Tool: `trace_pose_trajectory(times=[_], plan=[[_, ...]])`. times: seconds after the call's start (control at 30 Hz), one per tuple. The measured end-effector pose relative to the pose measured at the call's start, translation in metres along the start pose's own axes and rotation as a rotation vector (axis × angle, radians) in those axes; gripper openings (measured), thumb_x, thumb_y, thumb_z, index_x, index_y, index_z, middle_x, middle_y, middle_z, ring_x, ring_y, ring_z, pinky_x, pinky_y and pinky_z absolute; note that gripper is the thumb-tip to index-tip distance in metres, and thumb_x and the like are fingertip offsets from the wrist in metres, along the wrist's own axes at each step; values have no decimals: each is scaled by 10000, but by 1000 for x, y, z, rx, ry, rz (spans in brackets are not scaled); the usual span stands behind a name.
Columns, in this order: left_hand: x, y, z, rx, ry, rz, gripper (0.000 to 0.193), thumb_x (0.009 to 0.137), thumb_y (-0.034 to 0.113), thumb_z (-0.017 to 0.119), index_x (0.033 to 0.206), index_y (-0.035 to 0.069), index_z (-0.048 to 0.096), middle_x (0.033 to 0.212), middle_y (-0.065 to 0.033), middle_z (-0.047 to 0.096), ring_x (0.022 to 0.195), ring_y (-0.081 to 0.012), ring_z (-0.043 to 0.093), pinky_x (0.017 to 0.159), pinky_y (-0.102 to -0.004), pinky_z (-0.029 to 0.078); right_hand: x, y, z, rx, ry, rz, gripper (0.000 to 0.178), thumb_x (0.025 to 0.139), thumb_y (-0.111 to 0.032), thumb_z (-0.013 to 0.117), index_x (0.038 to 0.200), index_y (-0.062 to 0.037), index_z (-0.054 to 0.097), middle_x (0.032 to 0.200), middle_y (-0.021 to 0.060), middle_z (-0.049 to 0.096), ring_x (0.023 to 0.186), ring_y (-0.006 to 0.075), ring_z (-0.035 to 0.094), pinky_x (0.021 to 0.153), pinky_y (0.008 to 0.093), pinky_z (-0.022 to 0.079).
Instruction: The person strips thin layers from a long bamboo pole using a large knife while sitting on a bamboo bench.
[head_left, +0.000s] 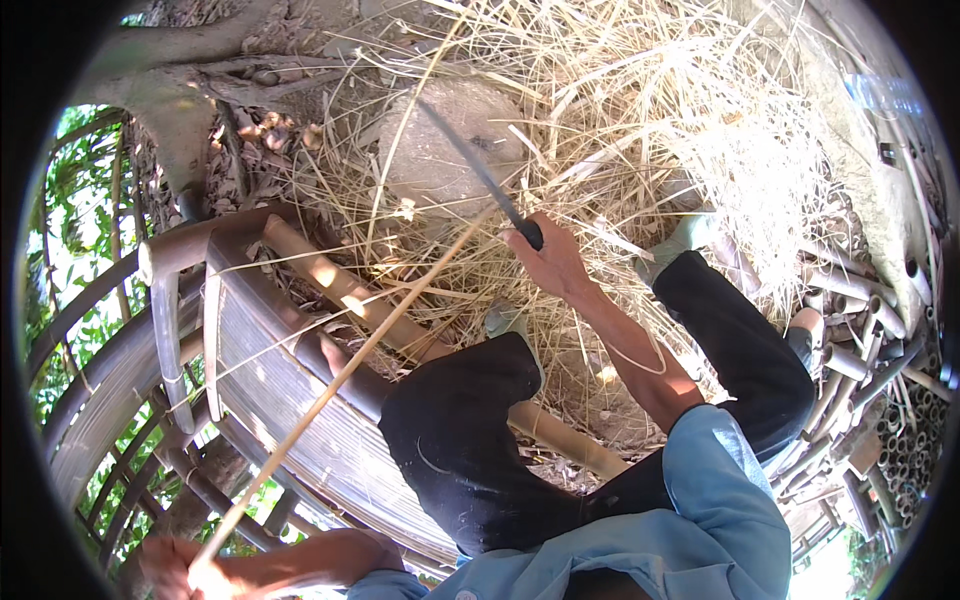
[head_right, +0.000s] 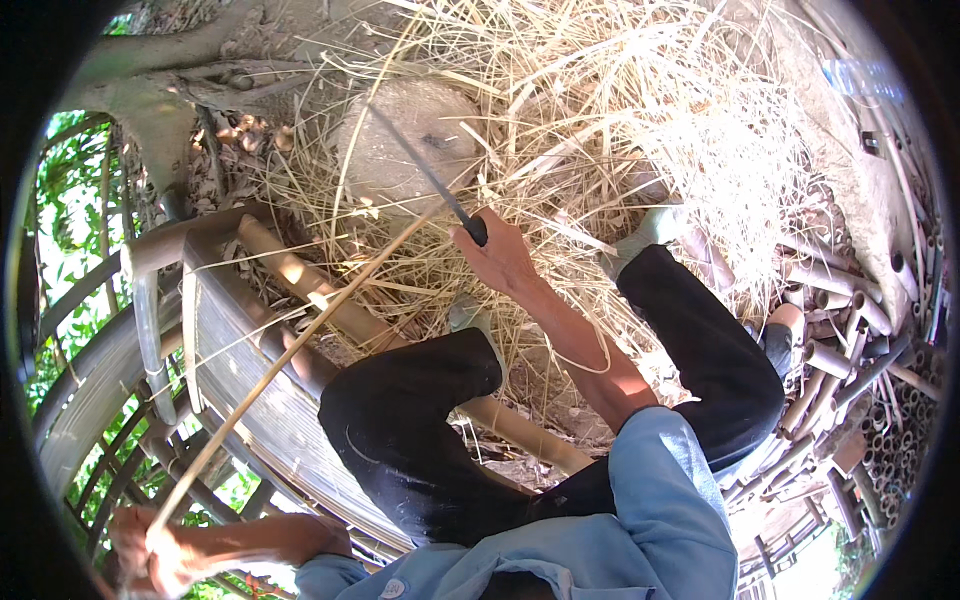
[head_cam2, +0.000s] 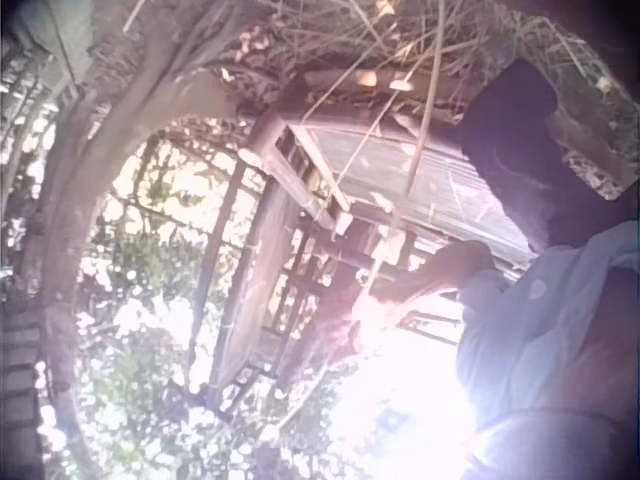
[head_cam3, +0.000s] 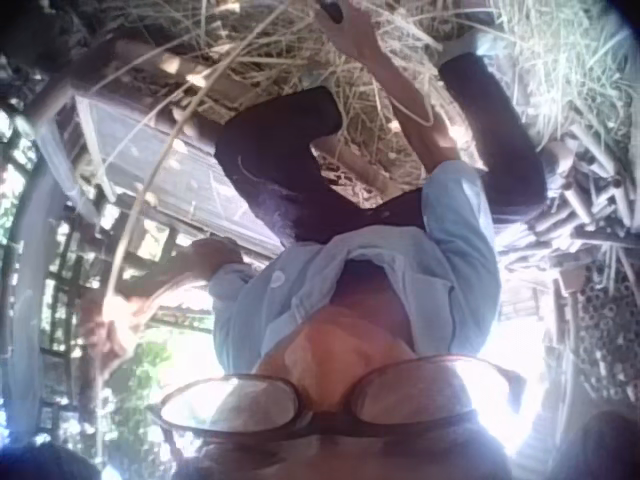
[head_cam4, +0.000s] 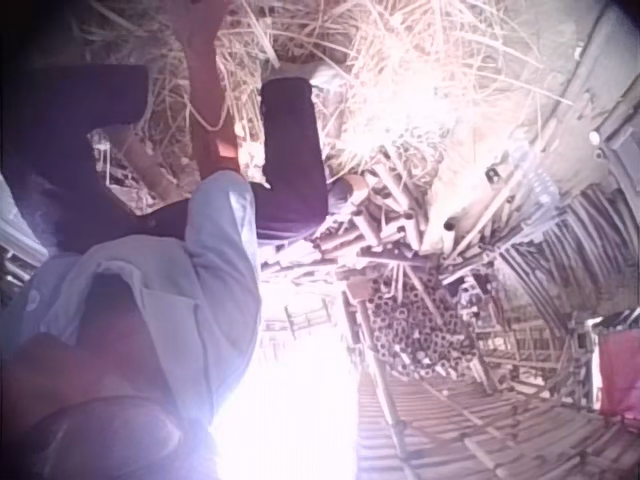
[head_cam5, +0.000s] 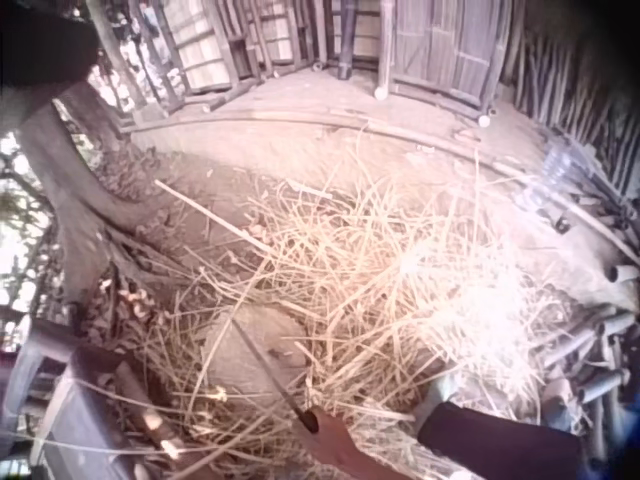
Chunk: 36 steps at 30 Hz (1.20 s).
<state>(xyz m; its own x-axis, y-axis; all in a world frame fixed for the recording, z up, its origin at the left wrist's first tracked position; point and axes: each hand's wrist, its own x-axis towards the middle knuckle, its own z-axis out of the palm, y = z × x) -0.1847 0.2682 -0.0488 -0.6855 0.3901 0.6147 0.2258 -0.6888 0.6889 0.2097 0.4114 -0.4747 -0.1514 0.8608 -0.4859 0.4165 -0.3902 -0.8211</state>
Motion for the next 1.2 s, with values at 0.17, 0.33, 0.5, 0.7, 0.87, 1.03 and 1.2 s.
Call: trace_pose_trajectory(times=[0.17, 0.33, 0.5, 0.7, 0.87, 1.03, 1.2], plan=[[-17, -17, -21, 281, 264, -68, 477, 1037, 518, 380, 757, 137, 312, 690, -51, 287, 641, -194, 291, 588, -376, 280, -13, -13, -2, -19, 105, -70, 359, 928, -298, 663, 1042, 17, 535, 701, 210, 635, 630, 388, 656, 589, 475, 492], [-16, 3, -55, 86, 78, 65, 527, 1023, 546, 345, 667, 161, 288, 606, -2, 264, 587, -175, 300, 547, -365, 285, -11, -3, -12, -346, 130, -265, 346, 947, -280, 643, 1054, 17, 501, 728, 224, 659, 634, 410, 669, 608, 503, 538], [-43, -18, 22, 15, 189, 120, 466, 1038, 479, 381, 724, 140, 438, 580, 36, 385, 472, -90, 373, 466, -251, 354, -5, -6, 1, -460, 28, -196, 357, 976, -310, 604, 1082, 17, 508, 742, 223, 666, 644, 400, 683, 605, 494, 558], [-60, -33, 45, 58, 23, 148, 444, 1024, 466, 395, 718, 146, 425, 584, 36, 375, 477, -94, 359, 472, -258, 339, -27, -41, 30, -207, -109, -538, 348, 1005, -337, 586, 1079, -10, 497, 769, 197, 658, 599, 347, 680, 505, 446, 546], [-107, -44, 84, 74, -90, 198, 426, 1013, 454, 406, 713, 151, 415, 588, 35, 367, 481, -98, 348, 478, -263, 327, 21, -9, 27, -324, 35, -491, 321, 975, -294, 615, 1057, -11, 487, 765, 190, 654, 553, 345, 660, 492, 451, 535], [-121, -50, 87, 78, -131, 200, 410, 1001, 443, 417, 708, 156, 404, 592, 35, 359, 485, -101, 336, 483, -269, 315, 16, -10, 18, -451, 92, -653, 288, 960, -260, 615, 1055, -17, 492, 697, 168, 638, 515, 322, 639, 470, 440, 527], [-126, -52, 89, 56, -160, 186, 395, 989, 431, 428, 703, 161, 394, 596, 34, 351, 489, -105, 324, 488, -274, 303, 29, 16, 23, -406, 34, -330, 288, 959, -286, 631, 1063, -42, 520, 791, 175, 676, 599, 327, 676, 516, 453, 531]])
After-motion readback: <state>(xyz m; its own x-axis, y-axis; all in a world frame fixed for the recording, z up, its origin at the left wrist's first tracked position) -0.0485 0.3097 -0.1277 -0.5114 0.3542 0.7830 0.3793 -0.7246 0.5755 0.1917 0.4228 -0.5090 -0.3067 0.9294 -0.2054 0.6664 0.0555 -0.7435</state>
